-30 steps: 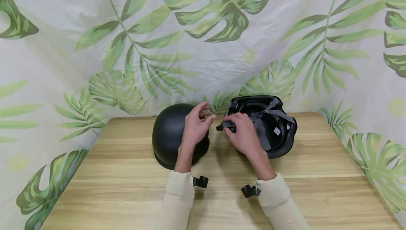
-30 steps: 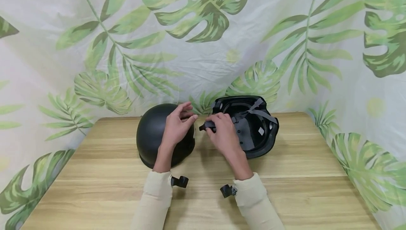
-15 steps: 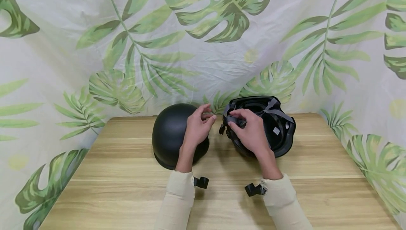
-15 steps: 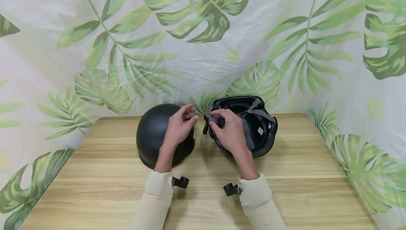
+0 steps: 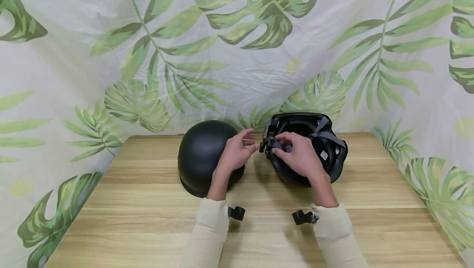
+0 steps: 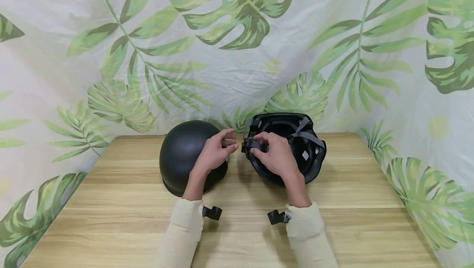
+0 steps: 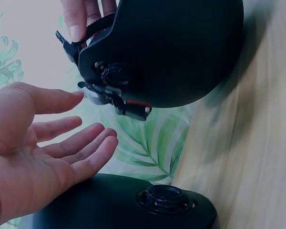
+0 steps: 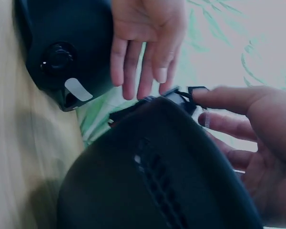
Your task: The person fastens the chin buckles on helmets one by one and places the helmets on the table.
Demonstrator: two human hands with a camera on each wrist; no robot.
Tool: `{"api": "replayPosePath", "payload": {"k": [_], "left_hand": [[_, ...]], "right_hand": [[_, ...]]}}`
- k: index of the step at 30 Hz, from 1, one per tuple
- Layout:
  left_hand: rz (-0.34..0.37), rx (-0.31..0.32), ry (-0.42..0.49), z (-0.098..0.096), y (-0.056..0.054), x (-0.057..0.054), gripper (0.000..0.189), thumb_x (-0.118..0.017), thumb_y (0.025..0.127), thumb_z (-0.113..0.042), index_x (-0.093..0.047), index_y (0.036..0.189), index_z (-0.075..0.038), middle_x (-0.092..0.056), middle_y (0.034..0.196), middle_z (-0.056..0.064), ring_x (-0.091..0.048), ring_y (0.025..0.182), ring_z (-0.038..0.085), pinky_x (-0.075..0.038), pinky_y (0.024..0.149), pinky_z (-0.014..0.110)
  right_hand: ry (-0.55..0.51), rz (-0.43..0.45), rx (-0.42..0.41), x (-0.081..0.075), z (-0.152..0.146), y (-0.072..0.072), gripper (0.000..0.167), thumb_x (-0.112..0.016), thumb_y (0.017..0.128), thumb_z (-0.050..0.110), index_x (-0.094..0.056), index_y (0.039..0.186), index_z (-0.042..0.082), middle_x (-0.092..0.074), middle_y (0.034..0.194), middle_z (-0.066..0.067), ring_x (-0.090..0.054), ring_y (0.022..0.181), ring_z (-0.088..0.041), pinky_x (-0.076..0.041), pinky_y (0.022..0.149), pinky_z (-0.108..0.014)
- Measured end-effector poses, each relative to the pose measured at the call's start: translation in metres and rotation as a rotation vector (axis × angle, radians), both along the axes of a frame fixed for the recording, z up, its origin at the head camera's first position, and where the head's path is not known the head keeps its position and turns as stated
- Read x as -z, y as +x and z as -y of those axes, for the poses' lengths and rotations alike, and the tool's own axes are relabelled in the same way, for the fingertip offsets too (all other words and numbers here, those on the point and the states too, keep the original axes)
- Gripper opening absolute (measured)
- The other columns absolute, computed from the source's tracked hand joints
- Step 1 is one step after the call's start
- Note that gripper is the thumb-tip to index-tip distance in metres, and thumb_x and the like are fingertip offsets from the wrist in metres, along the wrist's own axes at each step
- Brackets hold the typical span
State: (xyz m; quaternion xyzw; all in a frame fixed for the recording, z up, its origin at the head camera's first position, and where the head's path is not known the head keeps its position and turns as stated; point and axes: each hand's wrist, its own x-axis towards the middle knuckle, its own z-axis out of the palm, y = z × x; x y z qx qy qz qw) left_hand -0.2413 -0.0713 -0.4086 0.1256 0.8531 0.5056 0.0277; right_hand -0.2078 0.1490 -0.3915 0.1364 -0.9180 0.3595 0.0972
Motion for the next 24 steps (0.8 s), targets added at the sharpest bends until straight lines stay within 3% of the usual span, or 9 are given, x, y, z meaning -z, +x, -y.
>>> {"api": "replayPosePath", "payload": {"k": [5,13,19,24], "left_hand": [[-0.002,0.034,-0.005,-0.003,-0.003,0.004,0.057,-0.070,0.104,-0.014,-0.052,0.158,-0.012,-0.066,0.147,0.014,-0.068,0.134,0.033,-0.060,0.105,0.050],[-0.029,0.077,-0.008,-0.005,-0.002,0.007,0.057,-0.068,0.105,-0.010,-0.050,0.159,-0.007,-0.069,0.144,0.015,-0.069,0.131,0.035,-0.060,0.104,0.050],[-0.007,0.072,0.001,-0.007,-0.003,0.008,0.060,-0.069,0.104,-0.011,-0.048,0.161,-0.010,-0.064,0.151,0.016,-0.064,0.138,0.038,-0.056,0.109,0.054],[-0.024,0.105,0.004,-0.011,-0.005,0.013,0.061,-0.067,0.105,-0.011,-0.047,0.162,-0.010,-0.061,0.154,0.017,-0.063,0.140,0.038,-0.058,0.108,0.051]], "right_hand": [[0.012,0.053,-0.046,0.001,0.001,0.000,0.041,-0.081,0.098,0.032,-0.073,0.134,0.013,-0.077,0.122,-0.012,-0.072,0.117,-0.033,-0.057,0.099,-0.055],[-0.006,-0.005,-0.026,0.004,0.014,0.001,0.035,-0.078,0.101,0.027,-0.074,0.133,0.013,-0.080,0.115,-0.010,-0.074,0.111,-0.033,-0.059,0.091,-0.052],[-0.114,-0.049,-0.034,-0.002,0.006,0.003,0.032,-0.080,0.099,0.022,-0.076,0.130,0.015,-0.080,0.106,-0.009,-0.077,0.102,-0.030,-0.061,0.087,-0.051],[-0.240,-0.013,-0.077,-0.009,0.000,0.005,0.033,-0.078,0.100,0.019,-0.074,0.132,0.012,-0.079,0.109,-0.012,-0.078,0.103,-0.032,-0.062,0.091,-0.050]]}}
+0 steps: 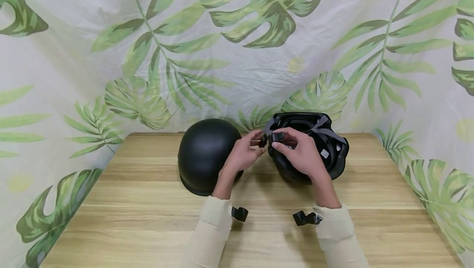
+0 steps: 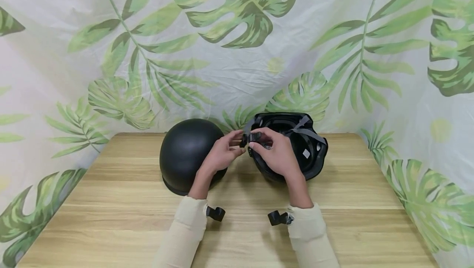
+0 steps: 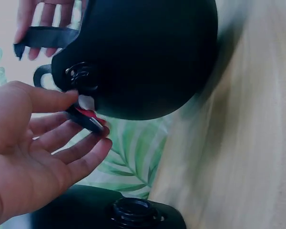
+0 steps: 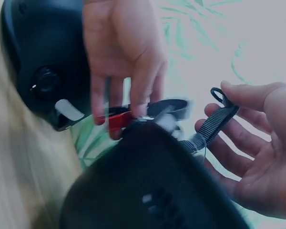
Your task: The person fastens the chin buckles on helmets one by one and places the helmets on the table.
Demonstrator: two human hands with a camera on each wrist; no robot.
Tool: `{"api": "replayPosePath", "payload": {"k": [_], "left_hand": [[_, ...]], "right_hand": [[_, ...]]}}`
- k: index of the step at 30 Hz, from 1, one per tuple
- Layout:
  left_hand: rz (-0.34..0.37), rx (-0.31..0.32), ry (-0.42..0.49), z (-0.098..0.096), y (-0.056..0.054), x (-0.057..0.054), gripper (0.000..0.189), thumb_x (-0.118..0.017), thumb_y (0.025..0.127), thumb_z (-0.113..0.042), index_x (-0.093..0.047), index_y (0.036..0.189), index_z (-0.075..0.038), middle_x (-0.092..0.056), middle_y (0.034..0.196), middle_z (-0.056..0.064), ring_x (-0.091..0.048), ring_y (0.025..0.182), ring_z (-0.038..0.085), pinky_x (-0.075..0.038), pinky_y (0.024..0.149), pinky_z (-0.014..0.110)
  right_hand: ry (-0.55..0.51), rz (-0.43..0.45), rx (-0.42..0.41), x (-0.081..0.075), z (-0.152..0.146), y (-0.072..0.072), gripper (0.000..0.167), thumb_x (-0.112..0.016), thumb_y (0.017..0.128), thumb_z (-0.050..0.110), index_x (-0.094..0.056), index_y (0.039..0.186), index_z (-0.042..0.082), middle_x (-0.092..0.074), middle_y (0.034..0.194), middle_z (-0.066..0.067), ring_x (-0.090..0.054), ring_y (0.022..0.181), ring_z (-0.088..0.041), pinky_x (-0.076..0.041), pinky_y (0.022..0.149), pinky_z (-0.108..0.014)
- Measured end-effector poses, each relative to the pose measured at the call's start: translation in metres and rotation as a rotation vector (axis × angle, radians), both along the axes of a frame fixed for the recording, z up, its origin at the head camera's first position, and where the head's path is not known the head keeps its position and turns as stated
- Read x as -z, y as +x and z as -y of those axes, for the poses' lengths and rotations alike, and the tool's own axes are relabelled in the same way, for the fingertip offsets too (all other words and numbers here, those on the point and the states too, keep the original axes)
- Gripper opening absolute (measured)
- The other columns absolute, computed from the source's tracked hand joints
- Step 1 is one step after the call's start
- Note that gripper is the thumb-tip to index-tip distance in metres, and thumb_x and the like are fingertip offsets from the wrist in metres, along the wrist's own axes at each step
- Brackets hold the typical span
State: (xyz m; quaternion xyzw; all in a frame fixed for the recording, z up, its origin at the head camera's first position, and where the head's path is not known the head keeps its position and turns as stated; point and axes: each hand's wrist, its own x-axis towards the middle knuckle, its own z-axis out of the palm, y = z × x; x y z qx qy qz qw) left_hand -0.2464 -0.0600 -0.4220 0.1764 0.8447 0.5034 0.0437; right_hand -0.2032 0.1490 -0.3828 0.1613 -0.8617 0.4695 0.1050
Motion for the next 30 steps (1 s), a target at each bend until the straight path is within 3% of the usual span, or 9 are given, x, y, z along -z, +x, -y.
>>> {"api": "replayPosePath", "payload": {"k": [4,8,14,19,24,30], "left_hand": [[-0.036,-0.022,0.021,-0.003,-0.001,0.003,0.054,-0.066,0.104,-0.006,-0.053,0.157,-0.009,-0.069,0.142,0.017,-0.070,0.130,0.035,-0.061,0.102,0.048],[-0.053,-0.067,0.039,-0.002,-0.002,0.002,0.050,-0.065,0.102,-0.002,-0.060,0.151,-0.009,-0.075,0.131,0.015,-0.075,0.119,0.032,-0.062,0.099,0.046],[-0.031,-0.084,0.061,0.006,0.001,-0.005,0.050,-0.072,0.104,-0.017,-0.059,0.153,-0.014,-0.071,0.126,0.012,-0.076,0.115,0.031,-0.064,0.087,0.043],[-0.060,-0.066,0.097,0.016,0.004,-0.013,0.053,-0.073,0.104,-0.015,-0.057,0.154,-0.014,-0.068,0.123,0.013,-0.077,0.109,0.029,-0.062,0.078,0.039],[-0.096,-0.061,0.095,0.026,0.006,-0.021,0.053,-0.078,0.100,-0.017,-0.062,0.151,-0.015,-0.071,0.125,0.012,-0.071,0.114,0.029,-0.060,0.094,0.046],[-0.071,-0.027,0.184,0.035,0.008,-0.028,0.047,-0.079,0.099,-0.016,-0.067,0.145,-0.015,-0.072,0.128,0.011,-0.066,0.123,0.027,-0.052,0.111,0.048]], "right_hand": [[-0.056,0.028,-0.003,-0.004,-0.005,0.001,0.037,-0.077,0.101,0.021,-0.072,0.135,0.009,-0.077,0.110,-0.015,-0.077,0.104,-0.031,-0.061,0.091,-0.045],[-0.081,0.031,0.027,-0.006,-0.011,0.001,0.035,-0.078,0.101,0.022,-0.073,0.134,0.011,-0.076,0.108,-0.014,-0.075,0.101,-0.027,-0.059,0.088,-0.031],[-0.173,0.020,0.022,-0.007,-0.017,0.002,0.031,-0.077,0.101,0.021,-0.074,0.130,0.011,-0.076,0.111,-0.016,-0.070,0.095,-0.016,-0.056,0.081,-0.020],[-0.210,0.024,0.027,-0.008,-0.021,0.002,0.034,-0.078,0.101,0.020,-0.073,0.132,0.008,-0.075,0.114,-0.018,-0.069,0.095,-0.008,-0.055,0.079,-0.018],[-0.188,0.046,0.033,-0.007,-0.027,0.002,0.041,-0.073,0.104,0.022,-0.068,0.141,0.005,-0.073,0.125,-0.020,-0.067,0.104,-0.001,-0.053,0.089,-0.013],[-0.219,0.036,0.048,-0.006,-0.033,0.001,0.041,-0.066,0.109,0.023,-0.066,0.145,0.003,-0.074,0.116,-0.025,-0.070,0.098,-0.004,-0.052,0.082,-0.015]]}}
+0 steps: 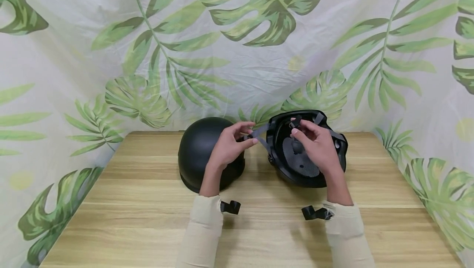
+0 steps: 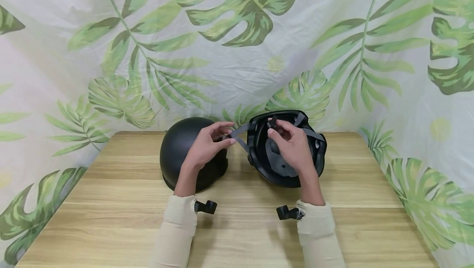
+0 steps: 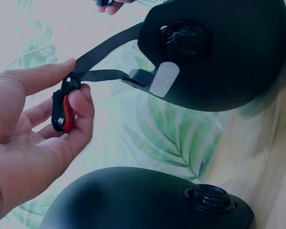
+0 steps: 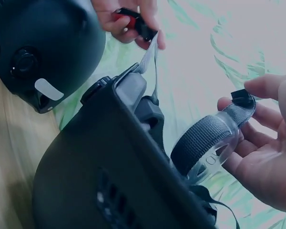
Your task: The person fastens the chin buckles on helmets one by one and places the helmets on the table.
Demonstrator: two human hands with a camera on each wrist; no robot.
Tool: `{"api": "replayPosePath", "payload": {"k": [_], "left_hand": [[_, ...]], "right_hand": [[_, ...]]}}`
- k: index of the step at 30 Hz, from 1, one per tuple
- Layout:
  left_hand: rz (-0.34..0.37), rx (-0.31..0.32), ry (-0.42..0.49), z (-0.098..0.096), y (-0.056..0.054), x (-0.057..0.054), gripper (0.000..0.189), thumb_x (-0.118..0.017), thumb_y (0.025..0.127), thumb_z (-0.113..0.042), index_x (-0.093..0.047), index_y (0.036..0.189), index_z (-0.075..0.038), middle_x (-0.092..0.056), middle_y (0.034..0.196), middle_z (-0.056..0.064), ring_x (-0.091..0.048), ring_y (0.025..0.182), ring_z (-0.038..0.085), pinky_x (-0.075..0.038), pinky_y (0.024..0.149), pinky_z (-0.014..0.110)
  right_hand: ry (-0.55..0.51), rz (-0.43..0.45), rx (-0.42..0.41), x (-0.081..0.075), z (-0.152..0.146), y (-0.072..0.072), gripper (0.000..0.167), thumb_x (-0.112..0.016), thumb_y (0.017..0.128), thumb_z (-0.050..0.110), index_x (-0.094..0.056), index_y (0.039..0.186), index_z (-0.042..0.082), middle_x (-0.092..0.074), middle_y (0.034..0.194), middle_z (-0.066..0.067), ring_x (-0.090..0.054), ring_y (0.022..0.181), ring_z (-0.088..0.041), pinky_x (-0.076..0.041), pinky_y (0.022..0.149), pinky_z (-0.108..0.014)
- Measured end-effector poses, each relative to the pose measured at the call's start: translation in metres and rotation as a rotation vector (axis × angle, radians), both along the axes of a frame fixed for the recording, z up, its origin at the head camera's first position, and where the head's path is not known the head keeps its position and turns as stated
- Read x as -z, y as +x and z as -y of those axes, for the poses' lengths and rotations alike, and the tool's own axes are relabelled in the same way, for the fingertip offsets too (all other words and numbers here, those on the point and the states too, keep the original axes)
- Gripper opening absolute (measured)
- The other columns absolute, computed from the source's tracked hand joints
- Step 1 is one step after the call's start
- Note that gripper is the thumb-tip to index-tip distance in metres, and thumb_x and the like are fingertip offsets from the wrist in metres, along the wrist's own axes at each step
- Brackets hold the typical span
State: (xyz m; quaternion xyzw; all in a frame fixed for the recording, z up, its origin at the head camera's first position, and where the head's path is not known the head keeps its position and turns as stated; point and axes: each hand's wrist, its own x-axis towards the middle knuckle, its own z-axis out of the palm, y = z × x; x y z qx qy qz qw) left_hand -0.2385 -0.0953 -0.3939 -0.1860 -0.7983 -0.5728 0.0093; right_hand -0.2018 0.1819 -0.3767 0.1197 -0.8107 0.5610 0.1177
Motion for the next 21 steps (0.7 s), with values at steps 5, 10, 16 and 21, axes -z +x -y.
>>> {"api": "replayPosePath", "payload": {"k": [5,10,16,21], "left_hand": [[0.018,-0.040,0.192,-0.003,0.000,-0.002,0.044,-0.080,0.098,-0.010,-0.069,0.140,-0.013,-0.073,0.119,0.009,-0.070,0.099,0.018,-0.056,0.086,0.031],[0.020,-0.120,0.386,-0.013,0.000,-0.001,0.046,-0.080,0.095,-0.005,-0.068,0.139,-0.010,-0.073,0.112,0.009,-0.069,0.082,0.014,-0.058,0.072,0.025],[-0.026,-0.185,0.487,-0.021,-0.001,0.001,0.044,-0.081,0.094,-0.005,-0.070,0.136,-0.007,-0.073,0.113,0.008,-0.070,0.089,0.013,-0.060,0.073,0.024],[-0.092,-0.218,0.503,-0.025,-0.003,0.003,0.033,-0.079,0.097,-0.006,-0.075,0.130,-0.005,-0.073,0.109,0.004,-0.070,0.088,0.011,-0.060,0.076,0.029]], "right_hand": [[-0.071,0.004,0.013,-0.001,-0.002,-0.002,0.040,-0.063,0.110,0.020,-0.064,0.144,-0.001,-0.073,0.126,-0.026,-0.074,0.096,-0.003,-0.056,0.085,-0.014],[-0.118,0.010,0.030,-0.002,-0.003,-0.003,0.036,-0.062,0.110,0.014,-0.060,0.139,-0.007,-0.069,0.129,-0.030,-0.073,0.092,-0.002,-0.057,0.084,-0.015],[-0.147,-0.002,0.040,-0.004,-0.005,-0.003,0.032,-0.059,0.111,0.013,-0.063,0.137,-0.006,-0.075,0.122,-0.018,-0.073,0.091,-0.008,-0.058,0.084,-0.017],[-0.137,-0.013,0.070,-0.006,-0.010,-0.001,0.034,-0.054,0.113,0.018,-0.064,0.138,-0.002,-0.074,0.102,0.014,-0.070,0.086,-0.010,-0.057,0.082,-0.018]]}}
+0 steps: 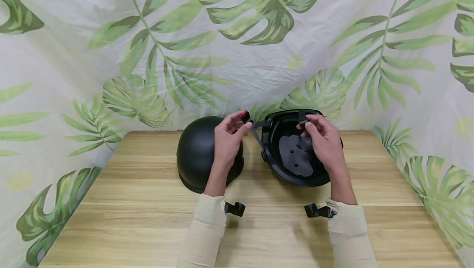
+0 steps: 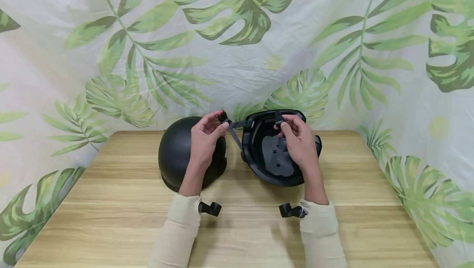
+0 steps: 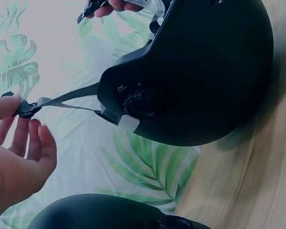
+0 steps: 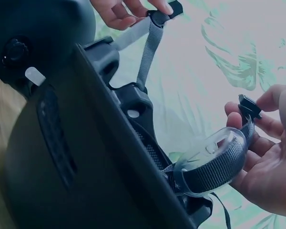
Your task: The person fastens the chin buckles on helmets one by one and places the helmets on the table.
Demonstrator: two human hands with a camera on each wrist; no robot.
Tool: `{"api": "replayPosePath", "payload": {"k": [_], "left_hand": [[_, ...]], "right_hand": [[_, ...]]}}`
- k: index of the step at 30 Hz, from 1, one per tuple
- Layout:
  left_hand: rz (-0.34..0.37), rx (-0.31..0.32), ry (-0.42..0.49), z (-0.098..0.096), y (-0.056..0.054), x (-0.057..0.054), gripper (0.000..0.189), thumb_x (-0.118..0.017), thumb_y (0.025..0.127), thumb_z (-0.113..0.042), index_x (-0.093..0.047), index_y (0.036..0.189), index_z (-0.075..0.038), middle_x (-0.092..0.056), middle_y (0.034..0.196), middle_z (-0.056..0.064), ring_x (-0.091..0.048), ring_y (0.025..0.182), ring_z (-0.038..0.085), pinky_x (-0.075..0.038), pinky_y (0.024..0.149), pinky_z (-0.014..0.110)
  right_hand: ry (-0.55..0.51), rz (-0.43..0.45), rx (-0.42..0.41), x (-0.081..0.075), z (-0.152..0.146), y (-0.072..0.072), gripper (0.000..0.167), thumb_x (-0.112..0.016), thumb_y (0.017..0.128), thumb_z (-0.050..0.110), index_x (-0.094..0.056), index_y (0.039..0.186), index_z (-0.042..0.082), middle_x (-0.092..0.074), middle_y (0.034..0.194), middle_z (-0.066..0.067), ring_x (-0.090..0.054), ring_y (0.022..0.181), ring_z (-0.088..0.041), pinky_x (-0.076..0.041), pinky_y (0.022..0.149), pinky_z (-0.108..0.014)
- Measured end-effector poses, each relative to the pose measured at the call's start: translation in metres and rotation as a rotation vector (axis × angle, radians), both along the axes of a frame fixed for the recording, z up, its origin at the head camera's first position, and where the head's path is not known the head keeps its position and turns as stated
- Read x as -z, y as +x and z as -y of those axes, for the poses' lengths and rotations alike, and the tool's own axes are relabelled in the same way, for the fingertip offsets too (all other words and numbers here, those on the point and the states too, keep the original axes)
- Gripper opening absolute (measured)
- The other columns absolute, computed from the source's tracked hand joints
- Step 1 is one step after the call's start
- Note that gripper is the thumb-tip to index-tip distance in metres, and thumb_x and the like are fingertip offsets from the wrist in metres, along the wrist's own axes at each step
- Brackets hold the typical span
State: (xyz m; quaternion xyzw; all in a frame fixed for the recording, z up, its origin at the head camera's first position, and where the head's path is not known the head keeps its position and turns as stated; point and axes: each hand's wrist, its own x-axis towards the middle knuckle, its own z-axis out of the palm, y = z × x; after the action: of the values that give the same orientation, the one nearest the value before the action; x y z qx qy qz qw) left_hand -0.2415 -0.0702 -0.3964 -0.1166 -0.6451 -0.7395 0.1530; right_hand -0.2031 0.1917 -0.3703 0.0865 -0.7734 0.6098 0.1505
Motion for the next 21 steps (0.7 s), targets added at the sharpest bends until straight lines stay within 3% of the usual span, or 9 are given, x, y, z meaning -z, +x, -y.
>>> {"api": "replayPosePath", "payload": {"k": [6,10,12,17,21], "left_hand": [[-0.065,-0.071,-0.011,-0.005,-0.001,0.003,0.027,-0.075,0.101,-0.009,-0.077,0.127,-0.002,-0.070,0.101,-0.006,-0.067,0.092,0.007,-0.053,0.076,0.022],[-0.107,-0.115,0.014,-0.007,-0.002,0.006,0.027,-0.072,0.103,-0.007,-0.074,0.128,0.001,-0.067,0.099,-0.005,-0.059,0.079,0.005,-0.046,0.070,0.019],[-0.125,-0.126,0.046,-0.009,-0.002,0.007,0.027,-0.072,0.103,-0.006,-0.073,0.128,0.004,-0.071,0.102,-0.002,-0.062,0.081,0.005,-0.049,0.074,0.017],[-0.172,-0.069,0.131,-0.017,-0.003,0.007,0.028,-0.068,0.104,-0.002,-0.065,0.129,0.010,-0.077,0.117,0.023,-0.077,0.106,0.015,-0.059,0.100,0.024],[-0.199,0.014,0.119,-0.025,-0.003,0.009,0.026,-0.064,0.105,0.002,-0.062,0.128,0.013,-0.070,0.120,0.036,-0.077,0.104,0.014,-0.060,0.102,0.027]], "right_hand": [[0.019,0.010,0.004,-0.002,-0.006,0.002,0.035,-0.052,0.114,0.020,-0.063,0.140,-0.001,-0.073,0.096,0.011,-0.069,0.082,-0.012,-0.059,0.080,-0.020],[0.025,0.003,-0.015,-0.001,-0.009,0.001,0.034,-0.053,0.114,0.019,-0.060,0.141,0.000,-0.073,0.092,0.016,-0.070,0.080,-0.009,-0.056,0.074,-0.021],[0.033,-0.021,-0.029,0.000,-0.011,0.000,0.033,-0.053,0.114,0.018,-0.061,0.140,0.000,-0.073,0.092,0.015,-0.070,0.078,-0.008,-0.055,0.070,-0.021],[0.028,-0.063,-0.075,0.002,-0.012,-0.002,0.032,-0.056,0.113,0.014,-0.064,0.140,-0.001,-0.075,0.096,0.008,-0.072,0.079,-0.008,-0.058,0.076,-0.018],[0.059,-0.068,-0.069,0.004,-0.013,-0.002,0.034,-0.067,0.108,0.014,-0.064,0.139,0.001,-0.076,0.093,0.009,-0.075,0.080,-0.013,-0.056,0.071,-0.019]]}}
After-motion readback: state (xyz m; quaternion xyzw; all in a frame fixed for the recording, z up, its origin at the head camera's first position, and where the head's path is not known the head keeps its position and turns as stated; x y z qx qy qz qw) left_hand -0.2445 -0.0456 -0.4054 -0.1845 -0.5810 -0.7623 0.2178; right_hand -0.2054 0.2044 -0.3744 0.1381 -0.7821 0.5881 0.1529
